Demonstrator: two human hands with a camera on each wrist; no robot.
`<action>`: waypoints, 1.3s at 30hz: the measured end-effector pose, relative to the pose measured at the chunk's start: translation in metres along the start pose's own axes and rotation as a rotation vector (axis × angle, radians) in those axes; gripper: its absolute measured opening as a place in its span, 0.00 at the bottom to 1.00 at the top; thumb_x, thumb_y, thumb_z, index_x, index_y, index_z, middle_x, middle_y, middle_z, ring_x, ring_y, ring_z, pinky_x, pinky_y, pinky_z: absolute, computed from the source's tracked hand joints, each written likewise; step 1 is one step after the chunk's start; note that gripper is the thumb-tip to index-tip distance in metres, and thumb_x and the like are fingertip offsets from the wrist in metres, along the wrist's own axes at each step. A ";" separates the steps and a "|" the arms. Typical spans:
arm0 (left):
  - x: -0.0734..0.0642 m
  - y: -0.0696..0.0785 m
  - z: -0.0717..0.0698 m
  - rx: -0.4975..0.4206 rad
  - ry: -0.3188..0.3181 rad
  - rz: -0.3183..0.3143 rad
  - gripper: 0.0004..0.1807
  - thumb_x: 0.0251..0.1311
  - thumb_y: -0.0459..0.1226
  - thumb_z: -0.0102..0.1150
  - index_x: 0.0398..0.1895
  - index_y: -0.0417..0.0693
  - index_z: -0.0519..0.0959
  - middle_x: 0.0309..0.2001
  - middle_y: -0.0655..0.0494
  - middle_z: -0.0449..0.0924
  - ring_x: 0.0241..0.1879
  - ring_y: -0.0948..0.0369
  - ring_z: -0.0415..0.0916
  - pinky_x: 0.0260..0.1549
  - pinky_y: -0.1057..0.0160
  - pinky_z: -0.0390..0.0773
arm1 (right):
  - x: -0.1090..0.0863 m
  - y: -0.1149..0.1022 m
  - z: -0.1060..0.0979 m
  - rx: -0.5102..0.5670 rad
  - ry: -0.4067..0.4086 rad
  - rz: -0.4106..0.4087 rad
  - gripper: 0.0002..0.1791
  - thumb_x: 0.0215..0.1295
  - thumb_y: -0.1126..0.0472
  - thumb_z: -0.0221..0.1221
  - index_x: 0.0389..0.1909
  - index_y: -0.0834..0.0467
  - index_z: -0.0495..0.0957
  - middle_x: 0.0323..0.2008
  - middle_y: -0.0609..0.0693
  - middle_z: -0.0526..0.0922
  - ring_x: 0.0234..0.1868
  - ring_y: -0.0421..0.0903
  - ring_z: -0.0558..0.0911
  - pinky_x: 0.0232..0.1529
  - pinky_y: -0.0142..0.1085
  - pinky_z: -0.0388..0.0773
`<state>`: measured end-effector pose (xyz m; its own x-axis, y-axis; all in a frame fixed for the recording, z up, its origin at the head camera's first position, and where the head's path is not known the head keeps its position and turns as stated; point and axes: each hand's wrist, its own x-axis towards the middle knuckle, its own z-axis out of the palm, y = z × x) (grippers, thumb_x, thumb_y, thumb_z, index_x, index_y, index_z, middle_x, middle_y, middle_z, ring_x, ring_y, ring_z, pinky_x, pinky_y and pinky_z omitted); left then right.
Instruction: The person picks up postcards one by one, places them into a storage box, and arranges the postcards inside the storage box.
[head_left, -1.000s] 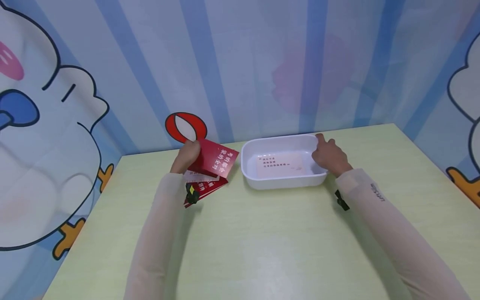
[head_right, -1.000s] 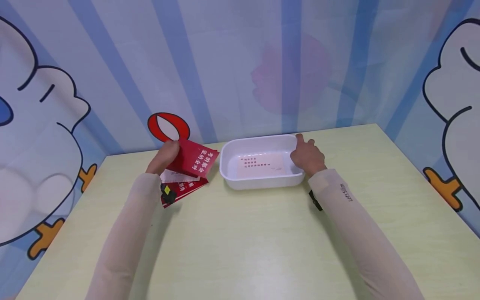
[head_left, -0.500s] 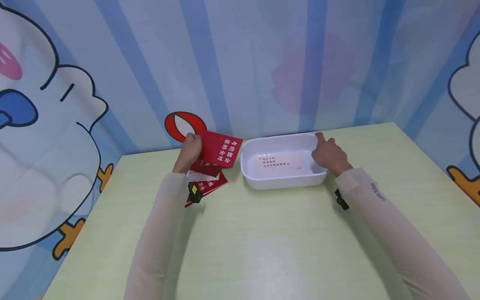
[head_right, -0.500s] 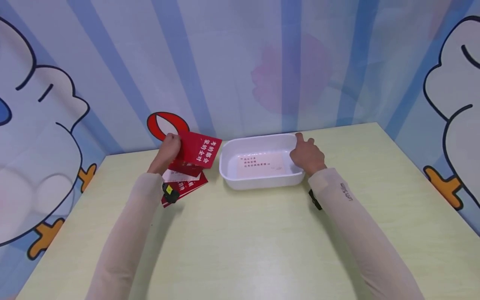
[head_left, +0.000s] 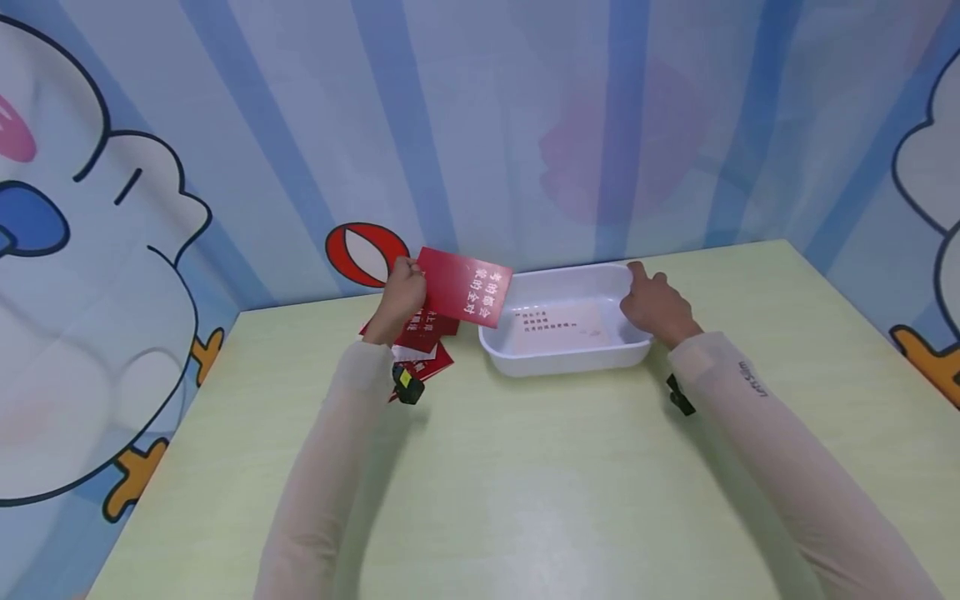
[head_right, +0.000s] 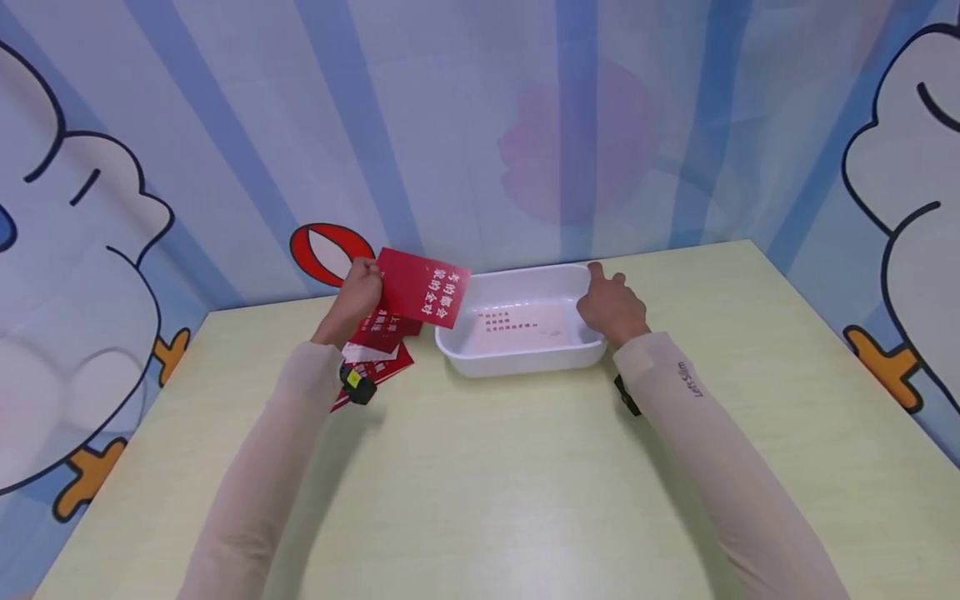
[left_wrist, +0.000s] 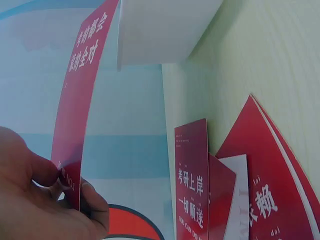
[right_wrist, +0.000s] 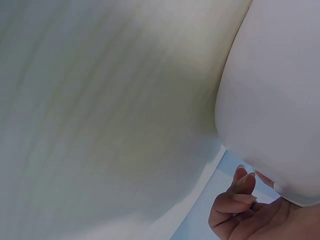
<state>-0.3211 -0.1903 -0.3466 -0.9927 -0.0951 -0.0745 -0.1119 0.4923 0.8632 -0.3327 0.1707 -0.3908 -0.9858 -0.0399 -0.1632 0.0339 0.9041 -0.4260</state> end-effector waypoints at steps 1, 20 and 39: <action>0.001 0.000 0.001 -0.010 0.002 0.008 0.23 0.77 0.43 0.28 0.68 0.40 0.53 0.63 0.41 0.62 0.61 0.52 0.61 0.62 0.53 0.68 | 0.000 0.000 0.000 0.000 -0.003 0.000 0.36 0.71 0.59 0.38 0.77 0.61 0.41 0.65 0.76 0.60 0.56 0.69 0.74 0.53 0.62 0.74; -0.001 0.014 0.025 -0.121 -0.049 0.068 0.19 0.74 0.35 0.30 0.64 0.36 0.53 0.52 0.44 0.61 0.36 0.62 0.61 0.37 0.65 0.66 | -0.002 -0.005 -0.002 -0.009 -0.011 0.008 0.35 0.71 0.58 0.37 0.77 0.60 0.41 0.64 0.76 0.61 0.54 0.68 0.75 0.50 0.62 0.75; -0.005 0.032 0.051 -0.122 -0.126 0.012 0.28 0.71 0.33 0.41 0.72 0.46 0.50 0.63 0.45 0.65 0.54 0.57 0.66 0.54 0.56 0.76 | -0.003 -0.007 -0.001 -0.011 -0.004 -0.003 0.36 0.70 0.59 0.38 0.77 0.61 0.42 0.64 0.77 0.60 0.54 0.69 0.75 0.49 0.62 0.76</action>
<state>-0.3224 -0.1295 -0.3439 -0.9926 0.0235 -0.1193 -0.1012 0.3835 0.9180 -0.3300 0.1648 -0.3869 -0.9852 -0.0449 -0.1657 0.0287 0.9086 -0.4167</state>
